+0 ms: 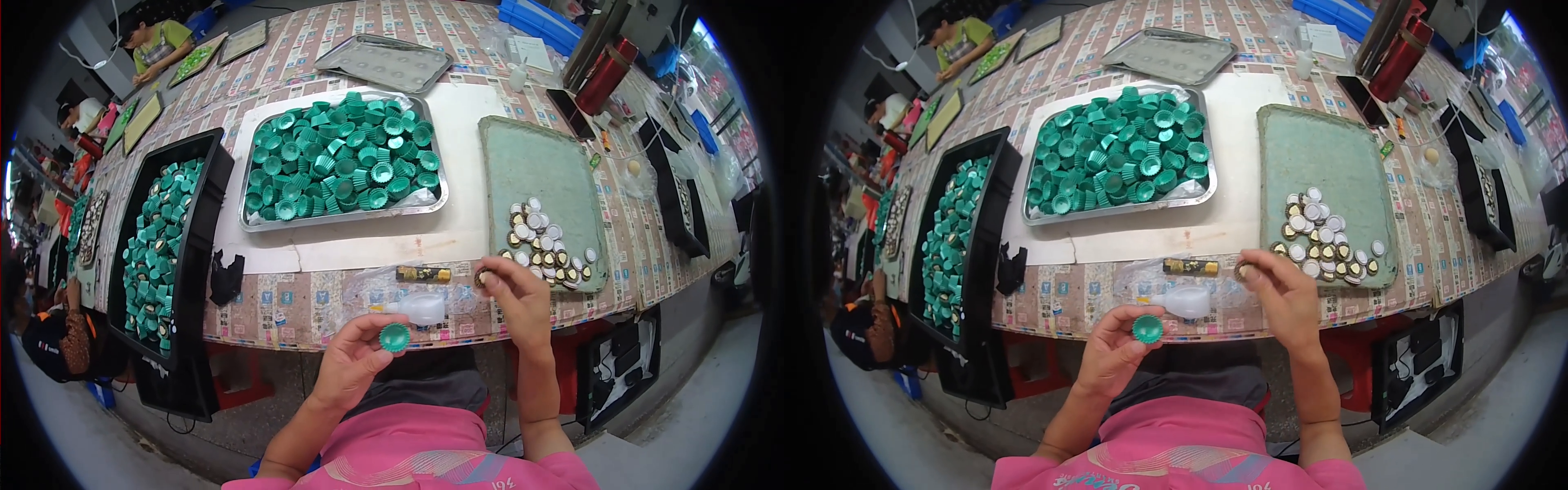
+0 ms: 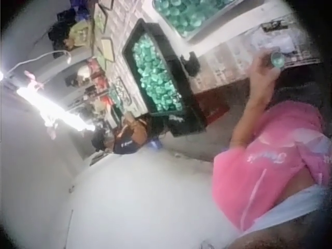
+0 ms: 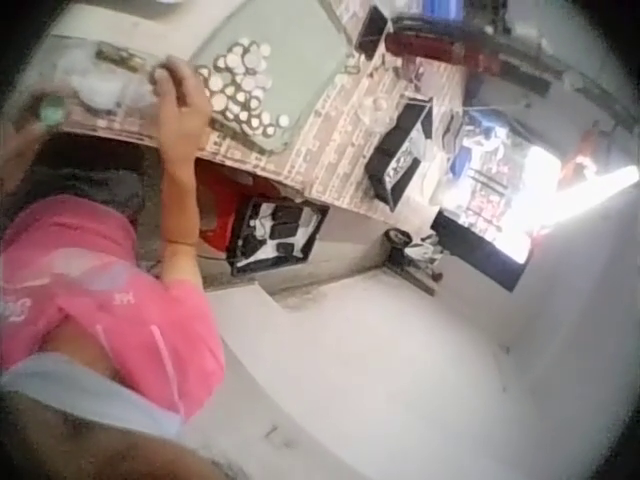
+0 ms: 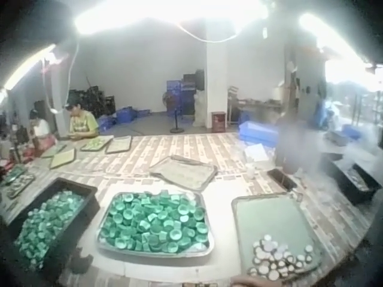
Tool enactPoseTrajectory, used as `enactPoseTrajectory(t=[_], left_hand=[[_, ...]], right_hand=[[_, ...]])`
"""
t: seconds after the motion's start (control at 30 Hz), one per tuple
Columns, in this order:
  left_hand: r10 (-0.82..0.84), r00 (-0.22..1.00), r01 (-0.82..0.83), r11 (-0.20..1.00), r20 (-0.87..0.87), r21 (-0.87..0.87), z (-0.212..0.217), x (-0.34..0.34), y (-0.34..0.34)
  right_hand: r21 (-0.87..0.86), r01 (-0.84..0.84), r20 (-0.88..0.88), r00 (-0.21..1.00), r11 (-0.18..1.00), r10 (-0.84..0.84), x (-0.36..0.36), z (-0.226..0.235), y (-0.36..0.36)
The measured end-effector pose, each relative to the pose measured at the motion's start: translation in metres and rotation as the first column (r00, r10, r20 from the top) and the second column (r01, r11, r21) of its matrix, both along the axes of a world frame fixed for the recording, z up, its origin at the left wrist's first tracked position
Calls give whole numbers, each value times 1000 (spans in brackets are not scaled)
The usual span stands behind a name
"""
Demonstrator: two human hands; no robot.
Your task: The person assembles small components into green bottle caps by hand, using a bottle of glue to secure them.
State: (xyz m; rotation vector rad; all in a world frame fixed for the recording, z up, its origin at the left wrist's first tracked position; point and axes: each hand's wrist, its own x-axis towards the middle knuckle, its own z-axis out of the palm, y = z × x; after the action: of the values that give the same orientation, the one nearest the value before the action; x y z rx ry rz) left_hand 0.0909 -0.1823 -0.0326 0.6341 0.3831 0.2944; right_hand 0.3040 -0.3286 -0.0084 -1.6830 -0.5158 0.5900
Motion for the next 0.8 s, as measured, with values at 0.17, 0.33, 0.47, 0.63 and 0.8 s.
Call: enactPoseTrajectory(t=[0.17,0.33,0.47,0.63,0.8], left_hand=[[-41,998,42,999,-46,19,-5,-13,7],[-87,996,88,983,16,-160,-9,-33,17],[-90,995,95,971,31,-221,-11,-43,18],[-138,989,146,951,51,-271,-21,-45,15],[-164,985,170,953,46,-251,-23,-41,16]], right_hand=[[63,-180,-104,977,982,186,-48,5,14],[-33,-325,57,944,945,326,-85,13,26],[-38,-365,249,898,930,363,-103,16,40],[-60,-439,298,849,896,436,-102,10,44],[-66,-449,288,846,891,448,-100,3,46]])
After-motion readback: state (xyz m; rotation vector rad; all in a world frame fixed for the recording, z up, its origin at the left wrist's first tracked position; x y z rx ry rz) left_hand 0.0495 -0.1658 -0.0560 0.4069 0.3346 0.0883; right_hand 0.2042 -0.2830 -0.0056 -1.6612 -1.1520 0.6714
